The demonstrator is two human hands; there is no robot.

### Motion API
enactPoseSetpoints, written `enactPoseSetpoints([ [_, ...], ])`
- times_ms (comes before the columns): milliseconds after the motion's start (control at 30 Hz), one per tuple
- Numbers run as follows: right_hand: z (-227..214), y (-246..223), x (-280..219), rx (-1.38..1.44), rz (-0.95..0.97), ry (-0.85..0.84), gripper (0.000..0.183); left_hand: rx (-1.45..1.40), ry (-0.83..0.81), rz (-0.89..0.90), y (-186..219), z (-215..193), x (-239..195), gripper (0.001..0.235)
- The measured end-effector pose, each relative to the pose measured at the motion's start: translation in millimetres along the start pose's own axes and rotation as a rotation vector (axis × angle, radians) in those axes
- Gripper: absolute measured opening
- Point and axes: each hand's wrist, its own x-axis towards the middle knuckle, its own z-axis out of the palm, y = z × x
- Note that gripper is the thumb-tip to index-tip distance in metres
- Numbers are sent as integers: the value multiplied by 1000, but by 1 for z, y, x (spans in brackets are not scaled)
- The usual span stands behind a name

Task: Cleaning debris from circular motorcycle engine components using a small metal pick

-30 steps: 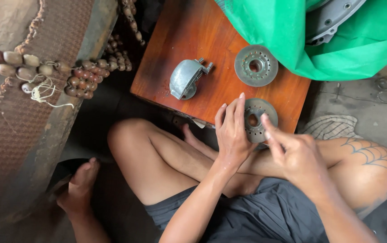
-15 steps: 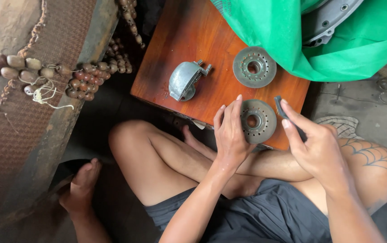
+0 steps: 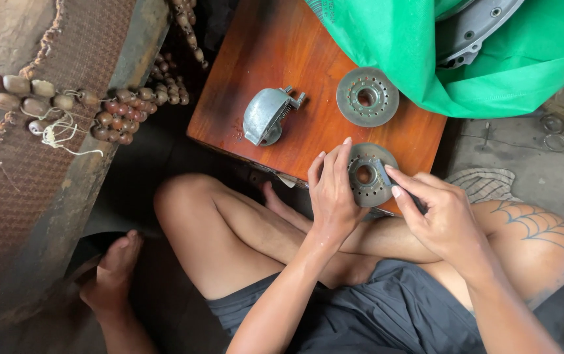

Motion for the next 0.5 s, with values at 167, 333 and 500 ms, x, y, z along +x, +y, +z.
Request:
enactPoseSetpoints([
  [167, -4, 0, 5, 14, -114, -41, 35, -19, 0, -12, -1, 0, -1, 92],
  [333, -12, 10, 16, -179, -240, -117, 33, -14, -8, -19, -2, 3, -2, 93],
  [500, -19, 7, 31, -293, -172, -191, 29, -13, -6, -22, 0, 3, -2, 95],
])
